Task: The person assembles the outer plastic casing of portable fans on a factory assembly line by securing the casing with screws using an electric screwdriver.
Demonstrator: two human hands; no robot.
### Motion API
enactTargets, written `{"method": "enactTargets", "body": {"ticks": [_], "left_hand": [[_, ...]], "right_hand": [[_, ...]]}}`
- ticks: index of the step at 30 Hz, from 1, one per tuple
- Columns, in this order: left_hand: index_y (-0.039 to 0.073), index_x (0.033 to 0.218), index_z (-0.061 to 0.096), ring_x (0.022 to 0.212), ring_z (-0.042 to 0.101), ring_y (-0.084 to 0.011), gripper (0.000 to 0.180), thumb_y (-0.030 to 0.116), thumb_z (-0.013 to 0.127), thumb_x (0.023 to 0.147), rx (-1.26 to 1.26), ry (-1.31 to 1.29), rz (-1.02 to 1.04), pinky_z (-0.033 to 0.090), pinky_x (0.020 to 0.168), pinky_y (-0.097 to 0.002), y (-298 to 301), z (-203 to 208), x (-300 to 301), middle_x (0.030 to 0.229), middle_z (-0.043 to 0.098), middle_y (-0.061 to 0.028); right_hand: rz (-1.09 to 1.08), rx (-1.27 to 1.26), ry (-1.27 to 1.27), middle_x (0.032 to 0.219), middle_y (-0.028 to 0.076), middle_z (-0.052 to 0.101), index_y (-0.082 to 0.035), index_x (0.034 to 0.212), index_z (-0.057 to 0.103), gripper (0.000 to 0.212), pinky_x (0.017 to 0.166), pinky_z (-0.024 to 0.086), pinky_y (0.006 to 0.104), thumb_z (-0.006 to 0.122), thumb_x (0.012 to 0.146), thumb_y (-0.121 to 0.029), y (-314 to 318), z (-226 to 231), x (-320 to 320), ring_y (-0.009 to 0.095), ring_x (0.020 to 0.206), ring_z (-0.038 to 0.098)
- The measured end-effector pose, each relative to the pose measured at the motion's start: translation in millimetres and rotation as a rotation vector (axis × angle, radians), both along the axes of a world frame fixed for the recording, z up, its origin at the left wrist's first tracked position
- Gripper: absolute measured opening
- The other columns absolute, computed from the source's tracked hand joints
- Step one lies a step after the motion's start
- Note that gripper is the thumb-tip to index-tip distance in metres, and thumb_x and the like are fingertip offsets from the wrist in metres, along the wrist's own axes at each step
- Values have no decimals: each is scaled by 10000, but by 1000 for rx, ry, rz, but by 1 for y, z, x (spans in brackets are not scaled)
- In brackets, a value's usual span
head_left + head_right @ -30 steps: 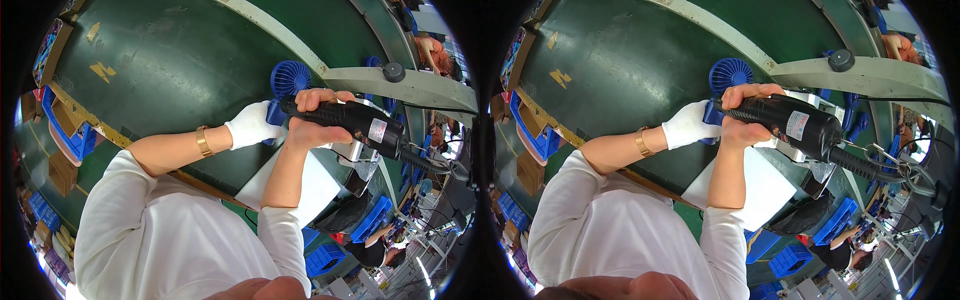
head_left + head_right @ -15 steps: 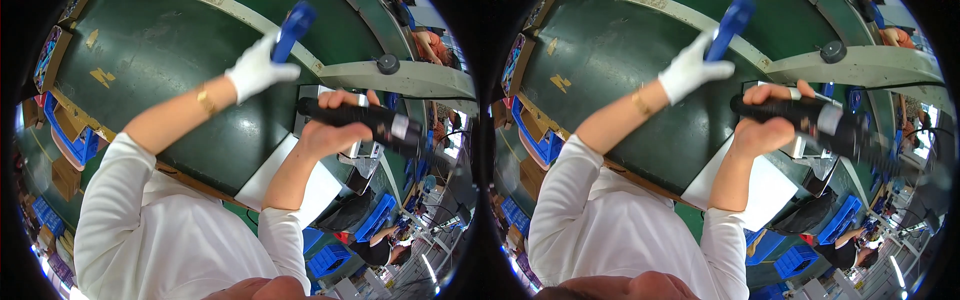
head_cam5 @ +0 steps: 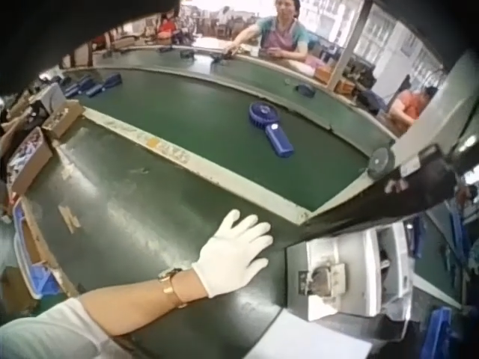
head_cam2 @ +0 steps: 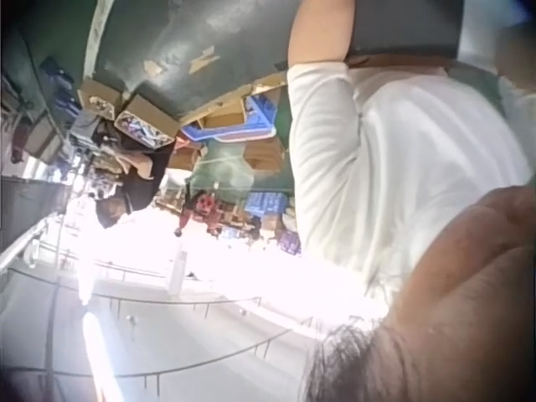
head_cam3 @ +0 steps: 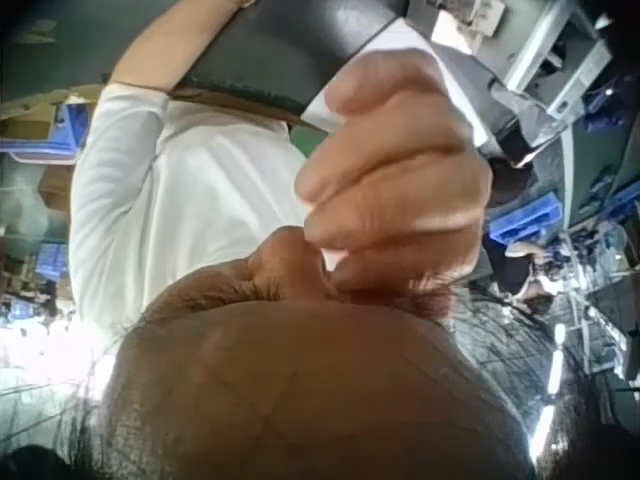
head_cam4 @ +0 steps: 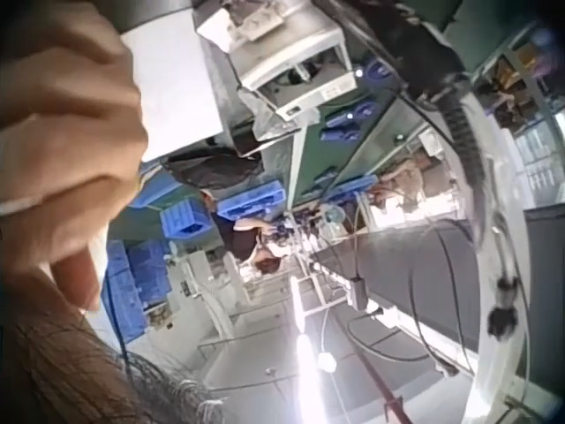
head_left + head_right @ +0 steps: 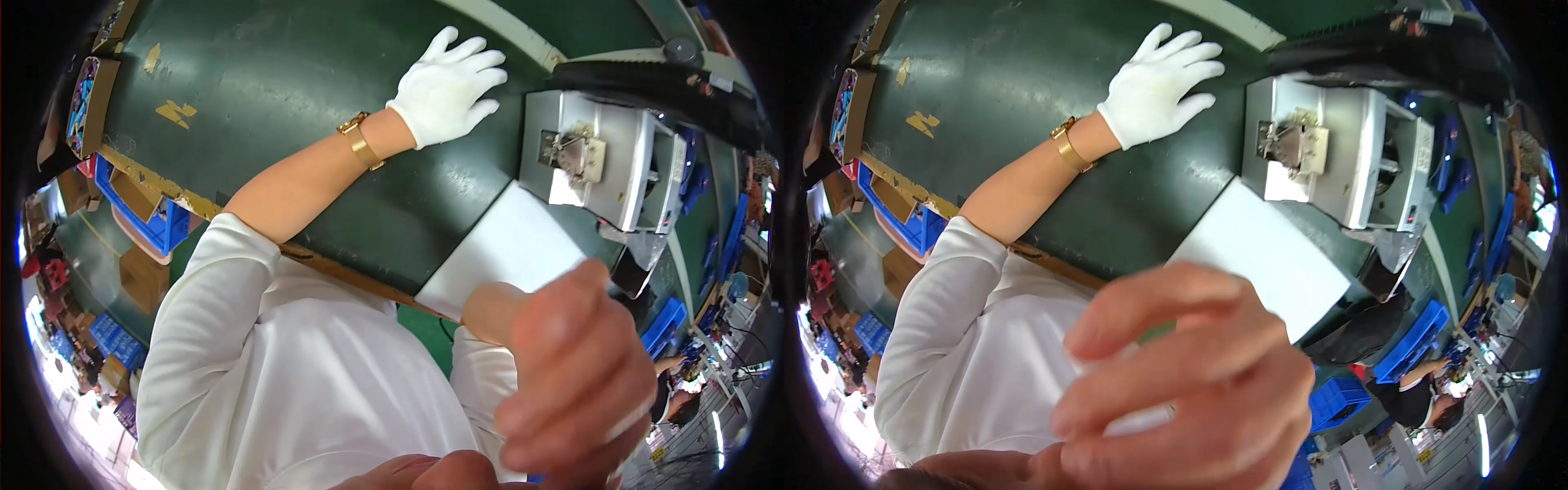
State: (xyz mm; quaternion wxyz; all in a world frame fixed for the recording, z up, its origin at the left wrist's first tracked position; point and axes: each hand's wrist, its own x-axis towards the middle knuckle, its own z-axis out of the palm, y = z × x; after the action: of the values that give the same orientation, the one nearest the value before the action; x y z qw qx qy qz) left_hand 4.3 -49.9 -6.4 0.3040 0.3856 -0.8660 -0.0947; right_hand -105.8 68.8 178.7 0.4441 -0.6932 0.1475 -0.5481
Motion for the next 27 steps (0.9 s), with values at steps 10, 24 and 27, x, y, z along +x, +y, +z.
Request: {"method": "enactTargets", "body": {"ticks": [10,24,27], "left_hand": [[108,984,639,1108,481,-196,286,263,642,743,-65,9,3,308,1031,-379,1,-8,4,1122,571,-20],[119,979,640,1110,480,-199,281,274,642,744,-85,3,-13,311,1031,-375,-4,-12,7,1123,569,-19],[96,1012,617,1125,477,-225,308,234,660,740,-25,25,-37,311,1032,-381,-2,-10,7,1147,563,-49]], "right_hand": [[-541,405,69,689,-39,554,-122,697,554,290,659,442,261,769,553,9,37,36,27,128,762,511],[-634,-223,-311,603,-72,484,-142,667,503,143,742,403,241,640,691,-109,18,-4,36,45,700,505],[-602,-295,-234,660,-65,500,-149,705,511,114,778,409,256,621,737,-145,24,-7,16,37,752,512]]}}
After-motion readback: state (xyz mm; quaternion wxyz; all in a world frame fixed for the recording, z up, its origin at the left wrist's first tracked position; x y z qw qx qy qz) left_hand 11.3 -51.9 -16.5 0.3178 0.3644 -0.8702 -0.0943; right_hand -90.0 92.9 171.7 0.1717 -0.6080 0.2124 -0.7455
